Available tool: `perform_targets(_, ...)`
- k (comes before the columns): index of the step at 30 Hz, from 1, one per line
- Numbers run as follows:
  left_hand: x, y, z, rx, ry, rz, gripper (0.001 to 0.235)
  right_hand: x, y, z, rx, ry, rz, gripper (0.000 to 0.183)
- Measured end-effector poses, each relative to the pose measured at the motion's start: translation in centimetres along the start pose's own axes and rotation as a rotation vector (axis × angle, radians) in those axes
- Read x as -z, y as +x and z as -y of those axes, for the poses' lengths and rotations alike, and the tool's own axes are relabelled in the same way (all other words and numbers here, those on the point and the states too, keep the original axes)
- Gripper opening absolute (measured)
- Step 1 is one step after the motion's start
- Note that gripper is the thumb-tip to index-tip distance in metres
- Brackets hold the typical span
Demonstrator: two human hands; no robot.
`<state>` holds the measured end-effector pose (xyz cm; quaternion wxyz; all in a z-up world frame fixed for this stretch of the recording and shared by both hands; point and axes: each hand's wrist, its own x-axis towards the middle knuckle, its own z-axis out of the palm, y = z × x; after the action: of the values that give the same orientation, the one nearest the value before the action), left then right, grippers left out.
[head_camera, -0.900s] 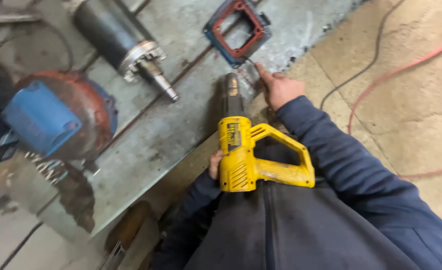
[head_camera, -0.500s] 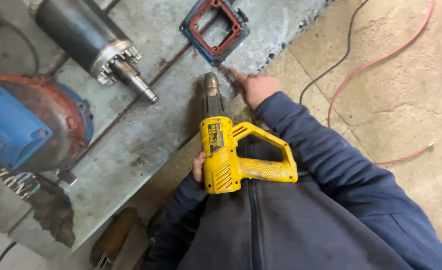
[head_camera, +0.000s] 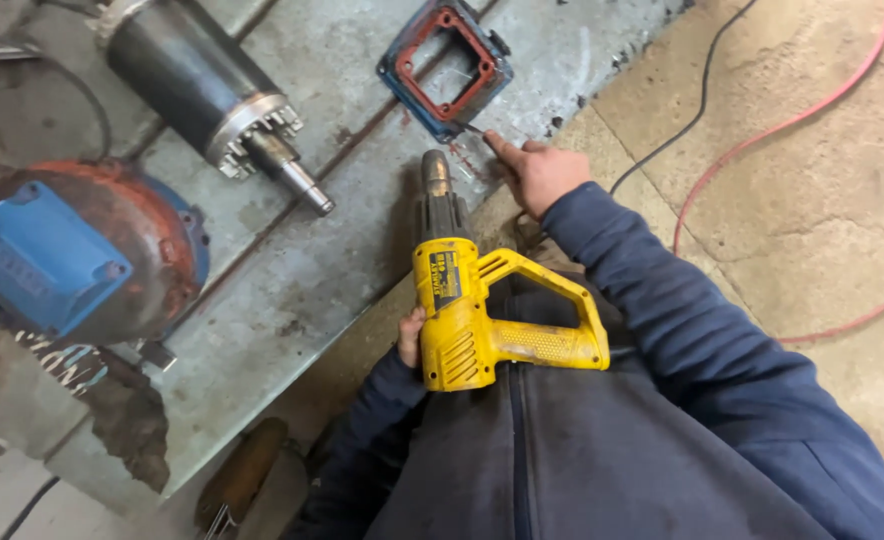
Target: Using a heat gun and a pick tool to remove a gasket from a motor housing part.
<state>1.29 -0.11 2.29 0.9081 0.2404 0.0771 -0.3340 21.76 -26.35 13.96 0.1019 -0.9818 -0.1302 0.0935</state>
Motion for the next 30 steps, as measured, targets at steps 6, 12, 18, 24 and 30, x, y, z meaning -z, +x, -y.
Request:
perform_targets(6, -5.0, 0.1, -1.9, 0.090, -0.187, -0.058, 0.079, 2.9, 3.1, -2.3, 0.204, -0.302, 0.060, 0.054)
perform_targets(12, -1.7, 0.6, 1.6, 0.016, -0.143, 0.002, 0.074, 4.2, 5.3, -2.1, 0.322, -0.390, 0.164, 0.056)
perform_targets(18, -4.1, 0.4, 0.3, -0.004, -0.112, -0.055, 0.072, 0.4, 6.5, -2.8, 0.230, -0.463, 0.387, 0.039)
perform_targets(24, -1.2, 0.0, 2.6, -0.018, -0.086, -0.057, 0.070, 4.8, 5.3, -3.9, 0.389, -0.286, -0.032, 0.039)
perform_targets(30, -2.9, -0.1, 2.2, 0.059, -0.212, -0.120, 0.068, 2.8, 6.3, -5.3, 0.448, -0.344, -0.064, 0.046)
